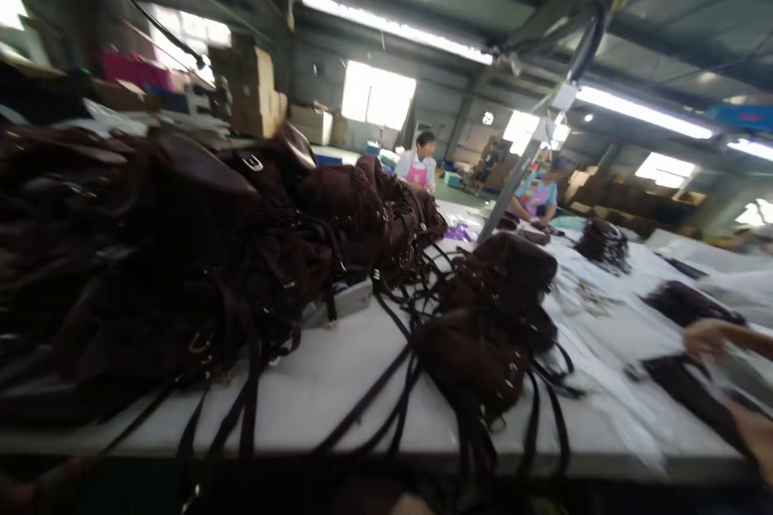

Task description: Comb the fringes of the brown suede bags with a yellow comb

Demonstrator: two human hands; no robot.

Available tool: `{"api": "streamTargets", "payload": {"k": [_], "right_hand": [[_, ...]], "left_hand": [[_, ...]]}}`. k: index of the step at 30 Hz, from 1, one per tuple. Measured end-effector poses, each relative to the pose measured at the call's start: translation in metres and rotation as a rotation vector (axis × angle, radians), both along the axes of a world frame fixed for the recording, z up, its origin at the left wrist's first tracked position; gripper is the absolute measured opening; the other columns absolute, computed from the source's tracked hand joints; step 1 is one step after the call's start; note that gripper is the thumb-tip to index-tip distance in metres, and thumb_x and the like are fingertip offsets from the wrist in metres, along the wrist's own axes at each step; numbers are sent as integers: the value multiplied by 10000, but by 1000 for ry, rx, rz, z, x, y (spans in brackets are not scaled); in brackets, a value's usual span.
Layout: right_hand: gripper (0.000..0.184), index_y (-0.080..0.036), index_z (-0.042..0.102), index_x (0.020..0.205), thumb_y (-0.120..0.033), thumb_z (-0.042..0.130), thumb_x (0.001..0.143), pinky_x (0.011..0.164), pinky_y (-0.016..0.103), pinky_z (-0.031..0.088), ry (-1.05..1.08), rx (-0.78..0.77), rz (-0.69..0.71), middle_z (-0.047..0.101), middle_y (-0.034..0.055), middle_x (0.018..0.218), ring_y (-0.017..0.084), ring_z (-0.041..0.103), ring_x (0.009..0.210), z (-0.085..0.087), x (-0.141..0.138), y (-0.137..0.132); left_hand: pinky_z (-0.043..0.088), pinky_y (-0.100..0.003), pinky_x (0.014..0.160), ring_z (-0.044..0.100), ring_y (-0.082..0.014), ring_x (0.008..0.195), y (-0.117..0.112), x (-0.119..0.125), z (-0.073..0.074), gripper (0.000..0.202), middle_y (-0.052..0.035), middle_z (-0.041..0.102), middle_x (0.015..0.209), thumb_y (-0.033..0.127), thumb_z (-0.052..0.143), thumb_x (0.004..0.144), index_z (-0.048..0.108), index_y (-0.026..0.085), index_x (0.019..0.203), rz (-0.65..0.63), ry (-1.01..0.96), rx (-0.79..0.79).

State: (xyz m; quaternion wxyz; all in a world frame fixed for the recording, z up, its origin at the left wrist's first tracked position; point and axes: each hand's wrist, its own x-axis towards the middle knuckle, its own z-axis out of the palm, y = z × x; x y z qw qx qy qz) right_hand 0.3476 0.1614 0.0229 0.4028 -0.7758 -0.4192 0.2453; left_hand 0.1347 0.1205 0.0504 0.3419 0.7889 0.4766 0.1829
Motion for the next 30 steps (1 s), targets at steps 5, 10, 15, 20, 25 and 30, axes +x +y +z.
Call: {"api": "streamTargets", "payload": {"k": [5, 10, 15, 20, 25, 30], "right_hand": [[525, -213, 636, 862, -629, 316, 870, 498, 282, 475, -76, -92, 248, 563, 25, 549, 160, 538, 476, 16, 22, -161], [318, -200, 623, 1047, -276, 325, 966, 750, 261, 489, -394, 36, 573, 665, 70, 889, 168, 632, 817, 27, -17, -159], [299, -183, 607, 1108, -217, 345, 968, 737, 266, 481, -697, 11, 568, 658, 73, 868, 172, 634, 778, 18, -25, -158], [269, -187, 605, 1116, -207, 386, 961, 660, 247, 442, -891, -107, 510, 647, 68, 853, 166, 620, 749, 8, -5, -156], [284, -202, 605, 1126, -266, 371, 979, 676, 250, 420, -930, -186, 411, 653, 64, 868, 169, 625, 785, -1, 24, -150], [273, -215, 603, 1093, -284, 364, 982, 688, 244, 408, -844, -279, 391, 680, 53, 852, 163, 638, 802, -7, 23, -146]], "left_hand": [[450, -414, 857, 594, -250, 897, -25, 44, -29, 225, -138, 657, 921, 175, 415, 849, 628, 116, 809, -120, 62, -211], [429, -375, 869, 591, -235, 907, -31, 41, -28, 235, -101, 670, 948, 188, 381, 832, 614, 160, 823, -193, 40, -149], [432, -372, 856, 597, -240, 906, -37, 33, -24, 172, -82, 678, 939, 219, 447, 828, 612, 171, 844, -189, 7, -84], [417, -357, 843, 576, -221, 888, -46, 36, -23, 314, -76, 664, 921, 338, 356, 941, 605, 173, 843, -202, -32, -14], [395, -323, 745, 548, -190, 754, -48, 38, -22, 425, -45, 616, 750, 372, 286, 971, 544, 178, 694, -218, 3, 11], [387, -323, 746, 545, -192, 763, -48, 42, -20, 441, -53, 612, 763, 373, 266, 974, 550, 175, 701, -261, 22, 32]]}}
